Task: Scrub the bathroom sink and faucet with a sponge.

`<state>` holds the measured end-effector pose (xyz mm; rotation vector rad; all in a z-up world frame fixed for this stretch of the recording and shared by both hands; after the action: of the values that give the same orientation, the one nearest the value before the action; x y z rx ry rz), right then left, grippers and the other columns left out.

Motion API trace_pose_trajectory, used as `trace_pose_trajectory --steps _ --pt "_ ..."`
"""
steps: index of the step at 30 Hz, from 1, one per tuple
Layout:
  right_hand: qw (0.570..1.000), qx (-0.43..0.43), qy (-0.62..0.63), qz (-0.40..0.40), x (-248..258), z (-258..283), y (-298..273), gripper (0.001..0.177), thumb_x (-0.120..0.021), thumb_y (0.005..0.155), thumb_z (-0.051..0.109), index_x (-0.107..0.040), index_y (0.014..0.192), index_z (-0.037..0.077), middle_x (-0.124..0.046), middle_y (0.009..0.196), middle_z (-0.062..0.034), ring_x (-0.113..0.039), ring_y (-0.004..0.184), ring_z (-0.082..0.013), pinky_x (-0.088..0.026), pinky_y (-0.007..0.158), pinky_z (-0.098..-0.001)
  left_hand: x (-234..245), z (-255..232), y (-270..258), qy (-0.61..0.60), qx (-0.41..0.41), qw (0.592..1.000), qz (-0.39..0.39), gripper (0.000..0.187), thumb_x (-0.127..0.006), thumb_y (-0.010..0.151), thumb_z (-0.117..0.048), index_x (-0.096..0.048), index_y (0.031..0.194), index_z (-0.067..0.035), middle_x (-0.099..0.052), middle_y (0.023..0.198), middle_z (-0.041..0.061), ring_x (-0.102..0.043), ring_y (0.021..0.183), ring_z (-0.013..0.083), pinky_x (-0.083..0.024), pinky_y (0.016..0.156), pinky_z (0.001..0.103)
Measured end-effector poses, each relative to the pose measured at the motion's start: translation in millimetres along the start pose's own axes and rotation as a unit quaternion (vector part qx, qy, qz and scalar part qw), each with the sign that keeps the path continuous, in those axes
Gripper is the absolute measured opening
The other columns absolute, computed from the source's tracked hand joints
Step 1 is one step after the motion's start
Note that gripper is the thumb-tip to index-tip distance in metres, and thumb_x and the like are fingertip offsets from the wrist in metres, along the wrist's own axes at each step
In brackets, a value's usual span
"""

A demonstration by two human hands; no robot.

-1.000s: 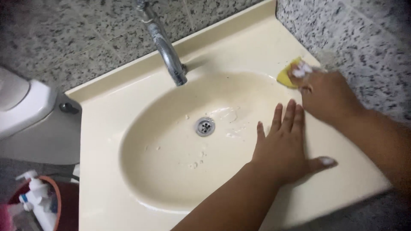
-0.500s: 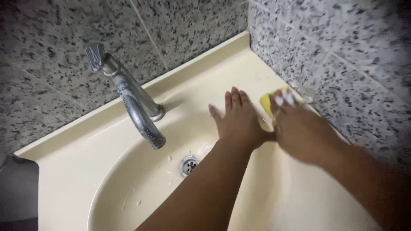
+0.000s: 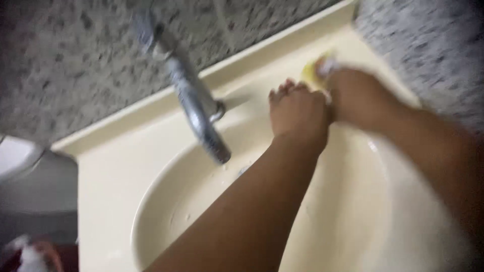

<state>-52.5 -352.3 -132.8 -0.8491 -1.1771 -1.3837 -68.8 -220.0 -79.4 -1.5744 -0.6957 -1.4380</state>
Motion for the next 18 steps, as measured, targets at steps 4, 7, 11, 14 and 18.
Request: trace_pose_trajectory --steps 4,7,11,14,18 --pt "0.999 -0.043 -0.011 0.0 27 17 -16 0.027 -0.069 0.082 0.014 -0.074 0.106 0.002 -0.072 0.104 -0.0244 -0.07 0.098 -0.04 -0.055 0.091 -0.0508 -5 0 14 -0.053 0.023 0.998 -0.023 0.075 -0.063 0.091 -0.043 -0.04 0.147 0.002 -0.034 0.161 0.023 -0.033 0.146 0.0347 -0.02 0.118 0.051" --pt "0.994 -0.072 0.004 0.079 -1 3 5 0.02 -0.07 0.083 0.015 -0.077 0.099 0.005 -0.073 0.105 -0.0225 -0.071 0.099 -0.038 -0.056 0.093 -0.0489 -13 9 9 -0.059 0.045 0.996 -0.054 0.067 -0.061 0.095 -0.035 -0.045 0.147 0.004 -0.039 0.157 0.024 -0.038 0.147 0.0339 -0.019 0.123 0.052" --pt "1.0 0.003 -0.005 0.03 -14 -22 31 0.024 -0.062 0.083 0.004 -0.074 0.103 0.0 -0.072 0.107 -0.025 -0.071 0.092 -0.0409 -0.057 0.087 -0.0508 -7 10 1 -0.049 0.017 0.996 -0.077 0.064 -0.061 0.093 -0.034 -0.048 0.145 0.002 -0.037 0.158 0.025 -0.037 0.147 0.0345 -0.017 0.123 0.052" --pt "1.0 -0.02 0.0 0.01 18 -6 -4 0.025 -0.061 0.086 0.009 -0.074 0.106 0.003 -0.072 0.104 -0.0247 -0.071 0.09 -0.0406 -0.057 0.085 -0.05 4 5 1 -0.068 0.003 0.996 -0.062 0.069 -0.063 0.09 -0.039 -0.047 0.143 0.001 -0.036 0.157 0.023 -0.033 0.149 0.0334 -0.013 0.123 0.053" --pt "0.995 -0.077 0.066 0.018 26 3 -16 0.035 -0.059 0.091 0.015 -0.072 0.123 0.008 -0.072 0.103 -0.0252 -0.072 0.088 -0.0406 -0.058 0.085 -0.0492 -2 8 2 -0.045 0.002 0.997 -0.067 0.076 -0.064 0.091 -0.039 -0.04 0.147 0.006 -0.034 0.157 0.026 -0.033 0.146 0.0342 -0.012 0.12 0.055"
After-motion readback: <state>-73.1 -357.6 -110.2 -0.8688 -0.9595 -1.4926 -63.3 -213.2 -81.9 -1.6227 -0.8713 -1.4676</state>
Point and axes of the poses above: each hand's wrist, its own y-axis towards the middle knuckle, its own x-axis out of the back of the hand, z = x × y, the point moved 5 cm from there along y, towards the middle knuckle
